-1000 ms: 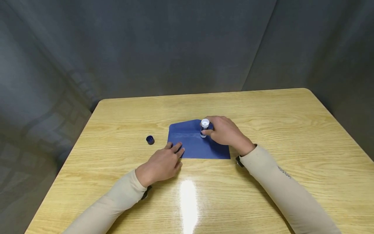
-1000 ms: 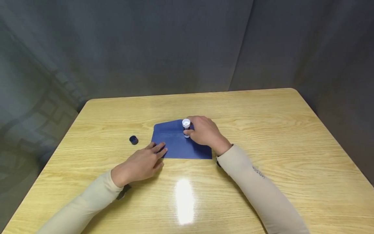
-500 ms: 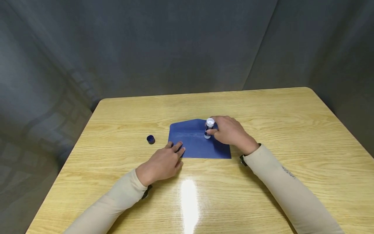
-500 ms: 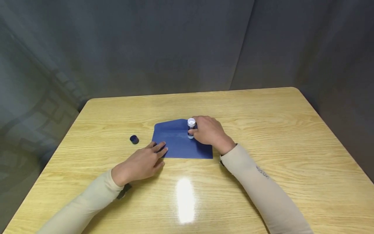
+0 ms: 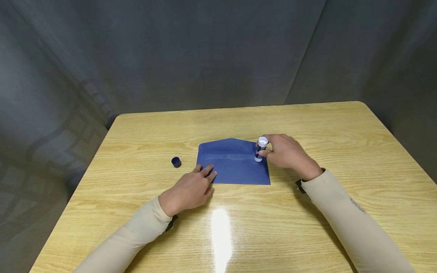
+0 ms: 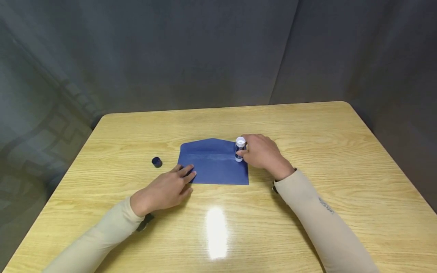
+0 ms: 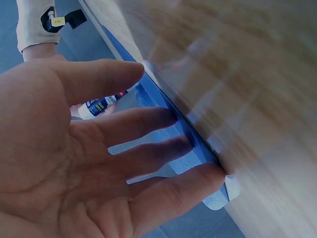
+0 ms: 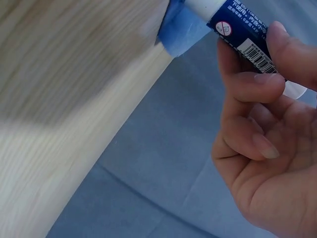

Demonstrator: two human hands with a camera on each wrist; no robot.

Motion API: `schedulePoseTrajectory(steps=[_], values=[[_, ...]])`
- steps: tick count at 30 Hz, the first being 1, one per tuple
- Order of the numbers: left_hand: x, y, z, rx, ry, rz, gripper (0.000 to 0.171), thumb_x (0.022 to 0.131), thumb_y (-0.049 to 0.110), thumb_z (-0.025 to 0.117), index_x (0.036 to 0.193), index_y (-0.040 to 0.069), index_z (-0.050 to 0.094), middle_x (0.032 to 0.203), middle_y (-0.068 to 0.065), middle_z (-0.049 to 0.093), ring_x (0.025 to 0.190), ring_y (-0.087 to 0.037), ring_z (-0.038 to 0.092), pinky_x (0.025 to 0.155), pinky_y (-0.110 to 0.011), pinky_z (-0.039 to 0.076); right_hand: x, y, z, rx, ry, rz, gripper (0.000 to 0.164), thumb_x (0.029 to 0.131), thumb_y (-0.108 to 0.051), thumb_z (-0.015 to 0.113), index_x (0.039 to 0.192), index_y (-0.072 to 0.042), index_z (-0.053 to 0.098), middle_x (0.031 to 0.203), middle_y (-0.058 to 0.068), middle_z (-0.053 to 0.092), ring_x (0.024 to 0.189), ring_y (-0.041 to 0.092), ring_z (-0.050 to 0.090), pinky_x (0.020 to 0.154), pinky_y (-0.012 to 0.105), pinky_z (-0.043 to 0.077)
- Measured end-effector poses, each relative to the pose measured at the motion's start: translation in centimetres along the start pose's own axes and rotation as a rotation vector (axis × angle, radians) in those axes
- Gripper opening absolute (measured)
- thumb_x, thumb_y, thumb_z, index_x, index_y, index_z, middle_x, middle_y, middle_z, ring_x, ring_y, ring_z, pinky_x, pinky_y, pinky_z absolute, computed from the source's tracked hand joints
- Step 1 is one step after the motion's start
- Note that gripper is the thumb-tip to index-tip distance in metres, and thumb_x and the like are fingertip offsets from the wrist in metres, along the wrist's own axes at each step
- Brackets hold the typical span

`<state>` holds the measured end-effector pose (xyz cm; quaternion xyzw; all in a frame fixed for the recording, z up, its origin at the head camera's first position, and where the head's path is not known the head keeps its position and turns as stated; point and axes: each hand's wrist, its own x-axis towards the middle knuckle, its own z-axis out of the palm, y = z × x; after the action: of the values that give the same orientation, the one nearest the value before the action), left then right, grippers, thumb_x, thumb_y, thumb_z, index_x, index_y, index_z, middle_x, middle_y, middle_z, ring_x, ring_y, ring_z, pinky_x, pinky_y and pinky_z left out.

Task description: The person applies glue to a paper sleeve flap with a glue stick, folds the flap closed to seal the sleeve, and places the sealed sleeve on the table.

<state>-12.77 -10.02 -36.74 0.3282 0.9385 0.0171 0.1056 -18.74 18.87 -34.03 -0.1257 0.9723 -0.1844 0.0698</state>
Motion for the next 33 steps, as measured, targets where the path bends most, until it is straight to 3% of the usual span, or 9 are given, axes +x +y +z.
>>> schedulePoseTrajectory(steps=[9, 15, 17, 20, 25, 29, 33], values=[[-0.1, -0.1, -0.1, 0.011, 0.008, 0.004, 0.050, 0.103, 0.028, 0.054, 0.145, 0.002, 0.050, 0.155, -0.020, 0.042, 0.139, -0.044, 0.044, 0.105, -0.048, 0.049, -1.0, 0.3, -1.4, -0.014, 0.017, 0.016, 0.014, 0.095, -0.029, 0.067, 0.095, -0.016, 0.064, 0.089, 0.005, 0.066, 0.075, 0.022, 0.056, 0.063, 0.035, 0.041], [-0.1, -0.1, -0.1, 0.041, 0.012, 0.020, 0.050, 0.103, 0.029, 0.055, 0.146, 0.003, 0.049, 0.155, -0.019, 0.042, 0.140, -0.042, 0.044, 0.107, -0.047, 0.048, -1.4, -0.7, -2.1, 0.033, 0.111, 0.024, 0.019, 0.095, -0.033, 0.067, 0.092, -0.015, 0.060, 0.064, 0.002, 0.041, 0.056, 0.019, 0.040, 0.053, 0.031, 0.031], [-0.1, -0.1, 0.0, 0.044, 0.008, 0.018, 0.051, 0.103, 0.029, 0.055, 0.146, 0.004, 0.049, 0.155, -0.018, 0.042, 0.140, -0.042, 0.044, 0.106, -0.047, 0.049, -1.2, -1.3, -1.7, 0.051, 0.118, 0.005, 0.019, 0.095, -0.034, 0.067, 0.093, -0.016, 0.061, 0.063, 0.001, 0.040, 0.055, 0.019, 0.040, 0.053, 0.031, 0.031], [-0.1, -0.1, 0.0, 0.035, 0.005, 0.007, 0.051, 0.102, 0.030, 0.055, 0.146, 0.004, 0.049, 0.155, -0.018, 0.042, 0.139, -0.044, 0.044, 0.104, -0.048, 0.050, -0.5, -2.6, -0.8, 0.077, 0.113, -0.035, 0.019, 0.095, -0.034, 0.068, 0.093, -0.016, 0.062, 0.067, 0.001, 0.048, 0.057, 0.018, 0.043, 0.054, 0.031, 0.032], [0.0, -0.2, 0.1, 0.025, 0.009, -0.008, 0.052, 0.102, 0.031, 0.056, 0.145, 0.004, 0.050, 0.155, -0.017, 0.042, 0.137, -0.045, 0.046, 0.106, -0.049, 0.048, 1.1, -5.7, 0.4, 0.103, 0.110, -0.115, 0.017, 0.095, -0.034, 0.068, 0.093, -0.018, 0.064, 0.090, 0.001, 0.068, 0.070, 0.018, 0.056, 0.063, 0.033, 0.040], [0.1, -0.1, 0.1, 0.025, 0.001, -0.016, 0.053, 0.101, 0.032, 0.056, 0.146, 0.004, 0.050, 0.155, -0.018, 0.042, 0.137, -0.047, 0.045, 0.106, -0.050, 0.048, 2.7, -8.0, 1.5, 0.120, 0.066, -0.145, 0.019, 0.095, -0.036, 0.067, 0.099, -0.018, 0.066, 0.099, 0.000, 0.070, 0.081, 0.019, 0.061, 0.072, 0.036, 0.045], [0.2, 0.1, 0.1, 0.045, -0.006, 0.001, 0.054, 0.102, 0.033, 0.055, 0.146, 0.003, 0.049, 0.155, -0.019, 0.041, 0.137, -0.047, 0.045, 0.106, -0.050, 0.048, 4.0, -9.9, 2.8, 0.142, 0.009, -0.150, 0.023, 0.096, -0.037, 0.066, 0.108, -0.018, 0.066, 0.102, -0.001, 0.069, 0.082, 0.019, 0.061, 0.075, 0.037, 0.047]])
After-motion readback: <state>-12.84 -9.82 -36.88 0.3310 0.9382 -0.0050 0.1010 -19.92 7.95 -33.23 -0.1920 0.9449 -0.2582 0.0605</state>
